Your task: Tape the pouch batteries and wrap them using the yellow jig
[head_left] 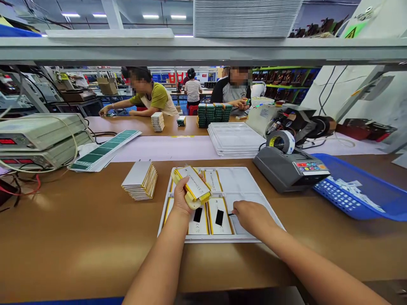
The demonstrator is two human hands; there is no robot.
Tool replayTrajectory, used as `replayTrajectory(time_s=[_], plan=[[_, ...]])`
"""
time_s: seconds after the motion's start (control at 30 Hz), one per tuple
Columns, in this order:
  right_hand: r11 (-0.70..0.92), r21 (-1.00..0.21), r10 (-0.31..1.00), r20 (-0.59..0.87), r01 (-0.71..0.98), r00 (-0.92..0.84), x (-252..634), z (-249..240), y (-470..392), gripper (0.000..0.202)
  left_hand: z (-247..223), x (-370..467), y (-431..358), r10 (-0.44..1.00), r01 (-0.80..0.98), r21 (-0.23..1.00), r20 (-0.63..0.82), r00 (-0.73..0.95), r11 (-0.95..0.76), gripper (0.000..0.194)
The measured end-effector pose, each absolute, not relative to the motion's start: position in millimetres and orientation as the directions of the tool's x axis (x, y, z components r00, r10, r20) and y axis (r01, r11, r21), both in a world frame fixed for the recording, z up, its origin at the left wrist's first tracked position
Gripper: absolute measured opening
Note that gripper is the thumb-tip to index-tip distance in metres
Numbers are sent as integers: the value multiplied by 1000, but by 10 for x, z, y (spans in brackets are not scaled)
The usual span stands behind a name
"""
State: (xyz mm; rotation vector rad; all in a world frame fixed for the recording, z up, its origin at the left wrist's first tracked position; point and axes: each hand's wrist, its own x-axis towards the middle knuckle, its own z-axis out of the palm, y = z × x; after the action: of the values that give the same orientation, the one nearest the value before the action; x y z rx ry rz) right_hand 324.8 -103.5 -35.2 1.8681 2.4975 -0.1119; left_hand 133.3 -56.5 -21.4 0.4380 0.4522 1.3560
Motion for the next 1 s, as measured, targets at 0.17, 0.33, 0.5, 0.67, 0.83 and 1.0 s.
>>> replayTrajectory(time_s=[0.17,0.33,0.5,0.67,0.83,1.0], plan=[[154,-201,982,-81,967,-173,3228,-405,-962,23,-276,1363,-515,987,-830,542,-151,60,133,36],[72,-671,895,-284,738,-345,3117,-387,-780,32,-332,1391,-489,979,-831,537,-199,45,147,30],[-32,-762,863,-348,646,-367,3073,-310,-656,20,-275,1336,-521,982,-851,516,-190,5,104,29],[-142,-906,840,-323,398,-436,3344,-369,-497,27,-196,1277,-554,987,-854,519,-157,-46,43,27],[-85,-957,965,-149,277,-218,3465,-512,-348,27,-25,1282,-597,984,-742,669,-155,-92,36,26],[-83,-965,978,-128,251,-168,3492,-525,-249,26,502,1012,-589,964,-243,969,-32,-262,-34,48]])
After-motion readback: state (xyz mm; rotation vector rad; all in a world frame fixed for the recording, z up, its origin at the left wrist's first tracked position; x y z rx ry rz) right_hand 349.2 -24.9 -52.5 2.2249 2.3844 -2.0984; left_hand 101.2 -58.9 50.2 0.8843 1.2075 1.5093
